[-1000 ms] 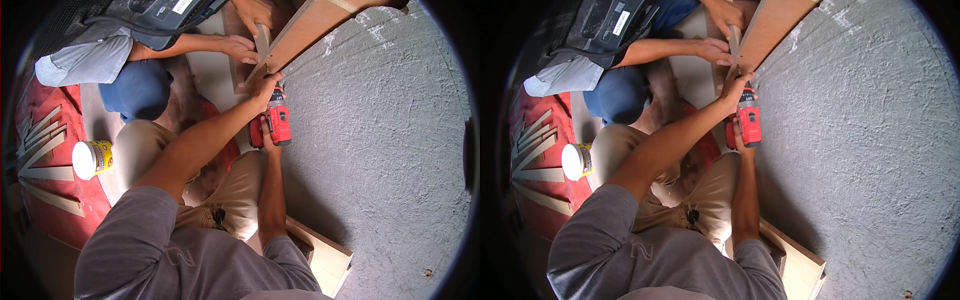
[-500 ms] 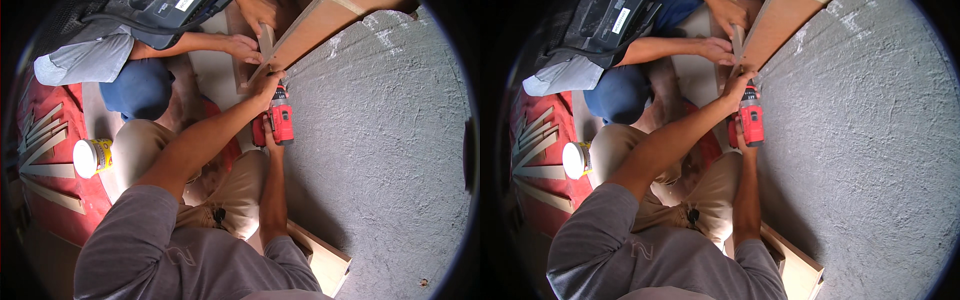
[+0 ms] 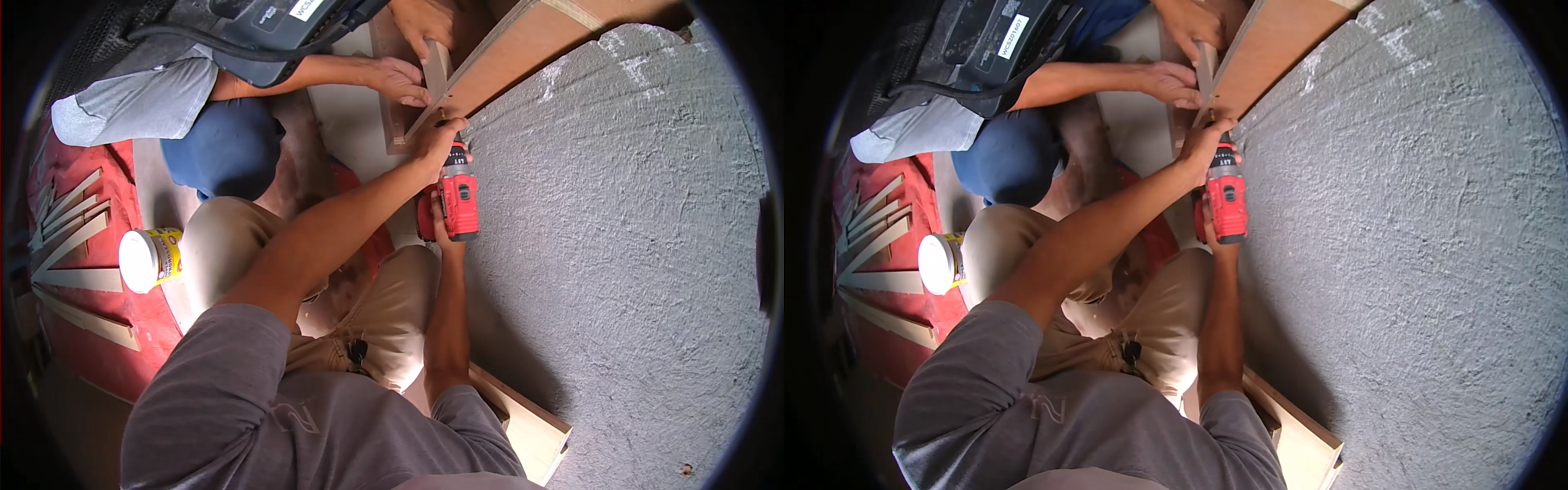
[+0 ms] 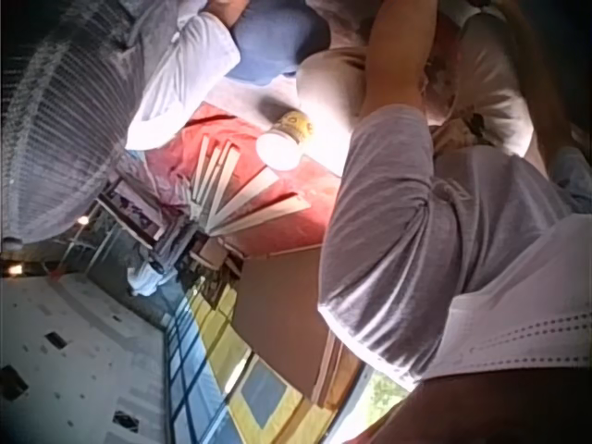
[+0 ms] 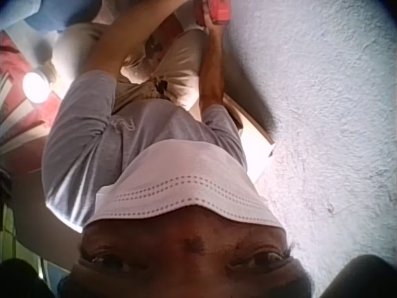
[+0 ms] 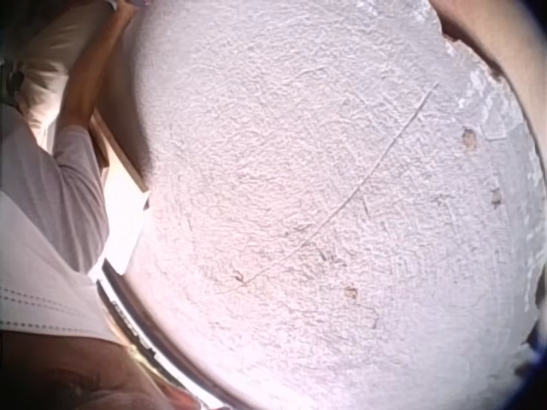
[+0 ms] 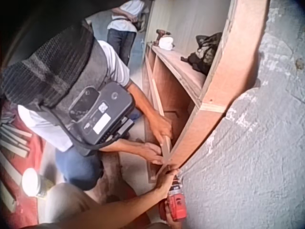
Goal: The person assembles a wooden cabinet by gathering screws and driving them into the wooden panels using an electric drill while another person holds the pieces in place.
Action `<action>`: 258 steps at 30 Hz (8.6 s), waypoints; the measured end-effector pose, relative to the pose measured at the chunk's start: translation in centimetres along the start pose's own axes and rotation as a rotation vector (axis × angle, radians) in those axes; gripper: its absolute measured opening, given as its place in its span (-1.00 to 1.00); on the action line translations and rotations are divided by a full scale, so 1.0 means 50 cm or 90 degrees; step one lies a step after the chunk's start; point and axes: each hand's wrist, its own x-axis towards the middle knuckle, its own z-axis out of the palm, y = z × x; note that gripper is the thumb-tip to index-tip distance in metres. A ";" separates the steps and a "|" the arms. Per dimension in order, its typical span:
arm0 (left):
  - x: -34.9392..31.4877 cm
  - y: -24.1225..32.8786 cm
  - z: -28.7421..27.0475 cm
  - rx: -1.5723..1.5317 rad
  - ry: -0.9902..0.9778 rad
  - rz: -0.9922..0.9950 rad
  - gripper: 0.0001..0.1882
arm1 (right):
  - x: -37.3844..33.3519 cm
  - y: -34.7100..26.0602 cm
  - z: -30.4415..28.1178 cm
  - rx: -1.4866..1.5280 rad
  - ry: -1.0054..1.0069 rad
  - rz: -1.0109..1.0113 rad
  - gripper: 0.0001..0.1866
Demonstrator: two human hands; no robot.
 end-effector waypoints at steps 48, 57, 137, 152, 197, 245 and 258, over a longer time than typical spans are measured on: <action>0.012 0.047 -0.029 0.962 0.226 0.471 -0.63 | -0.147 -0.141 0.006 0.419 0.167 0.165 -0.65; 0.103 0.096 -0.081 1.212 0.059 0.563 -0.75 | -0.174 -0.107 0.025 0.388 0.123 0.092 -0.61; -0.730 0.764 -0.266 0.802 0.367 0.059 -0.53 | 0.465 -0.749 0.029 -0.157 -0.421 0.231 -0.64; -0.660 0.917 -0.356 0.411 0.519 -0.277 -0.67 | 0.852 -0.898 0.266 -0.079 -0.419 0.093 -0.54; 0.882 1.944 0.487 0.933 -0.048 0.414 -0.80 | 1.861 -0.745 0.243 0.059 0.286 0.164 -0.55; 1.783 2.100 0.584 0.880 -0.642 -0.022 -0.72 | 1.890 -0.839 0.259 -0.305 0.273 0.395 -0.72; 1.725 2.099 0.588 0.930 -0.701 -0.014 -0.79 | 1.899 -0.850 0.261 -0.233 0.306 0.397 -0.76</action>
